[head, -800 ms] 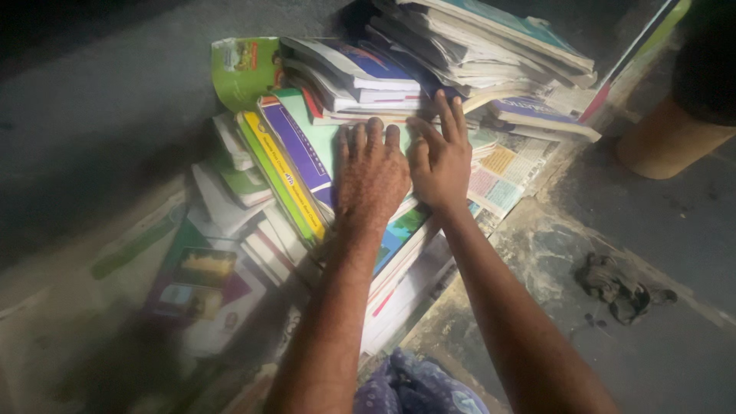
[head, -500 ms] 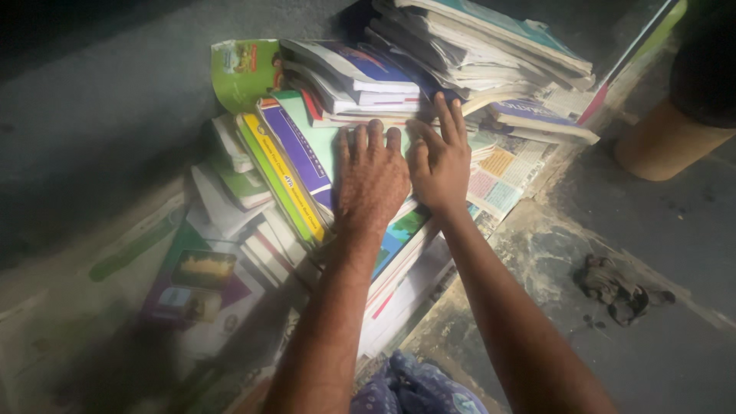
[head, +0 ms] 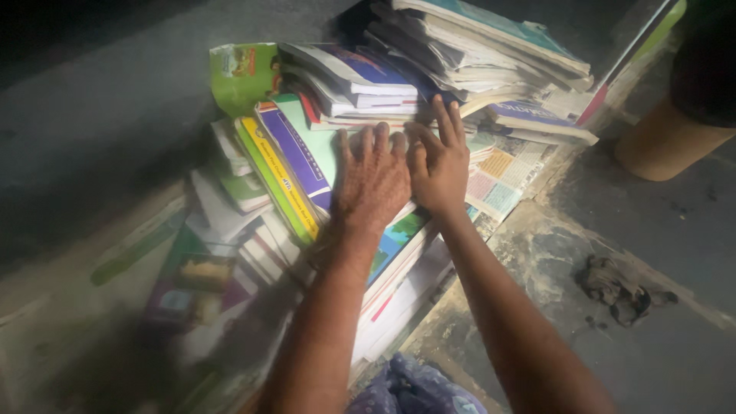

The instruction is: The person repeatedly picks up books and papers from a large pile on the floor and places them into a separate stack. The person handles items one at a time, moving them from the source pile to the growing stack.

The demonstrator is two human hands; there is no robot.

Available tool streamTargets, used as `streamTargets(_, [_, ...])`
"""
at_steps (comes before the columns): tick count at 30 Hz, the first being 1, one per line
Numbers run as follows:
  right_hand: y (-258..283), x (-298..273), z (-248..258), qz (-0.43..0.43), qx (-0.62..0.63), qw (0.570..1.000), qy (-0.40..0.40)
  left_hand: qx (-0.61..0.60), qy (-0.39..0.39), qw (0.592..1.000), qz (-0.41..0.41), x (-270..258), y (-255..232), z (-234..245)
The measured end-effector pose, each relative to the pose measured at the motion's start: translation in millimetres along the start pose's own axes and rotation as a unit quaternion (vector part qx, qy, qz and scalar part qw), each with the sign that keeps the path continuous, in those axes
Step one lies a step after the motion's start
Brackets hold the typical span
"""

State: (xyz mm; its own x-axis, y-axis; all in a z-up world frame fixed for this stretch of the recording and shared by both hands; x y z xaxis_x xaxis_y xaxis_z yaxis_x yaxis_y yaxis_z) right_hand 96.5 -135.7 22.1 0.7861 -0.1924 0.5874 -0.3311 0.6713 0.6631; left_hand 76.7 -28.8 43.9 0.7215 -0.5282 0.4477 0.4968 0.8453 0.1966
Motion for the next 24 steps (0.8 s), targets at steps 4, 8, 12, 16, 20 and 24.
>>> streamTargets(4, [-3, 0, -1, 0.002, -0.002, 1.0, 0.001, -0.006, 0.022, 0.999, -0.05, 7, -6, -14])
streamTargets(8, [-6, 0, -3, 0.017, -0.008, 1.0, 0.008, 0.012, -0.006, 0.996, -0.093, 11, -13, -15])
streamTargets(12, [-4, 2, 5, 0.016, 0.012, 1.0, 0.024, -0.054, -0.014, 0.994, -0.095, 20, -12, -19])
streamTargets(16, [-8, 14, 28, 0.007, 0.016, 1.0, 0.017, -0.052, -0.05, 0.991, -0.111, 36, -19, -20])
streamTargets(20, [-24, 42, 82, 0.086, -0.061, 0.988, -0.111, -0.075, -0.018, 0.991, -0.106, 57, -32, -31])
streamTargets(24, [-64, 103, 102, 0.105, -0.196, 0.97, -0.096, -0.096, 0.014, 0.992, -0.083, 69, -31, -42])
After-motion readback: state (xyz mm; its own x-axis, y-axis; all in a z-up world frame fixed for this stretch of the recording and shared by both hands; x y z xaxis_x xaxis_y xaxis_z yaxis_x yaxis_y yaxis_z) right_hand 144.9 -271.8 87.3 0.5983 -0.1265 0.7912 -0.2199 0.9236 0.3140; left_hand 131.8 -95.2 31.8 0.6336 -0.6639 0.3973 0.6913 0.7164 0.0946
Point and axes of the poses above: each hand's wrist, its own x-axis towards the middle knuckle, its own z-axis out of the back of the hand, y = z × x, the point moved 9 cm from there along x, towards the middle knuckle, and after that the axes turned 15 degrees about -z, right-handed, at the moved point
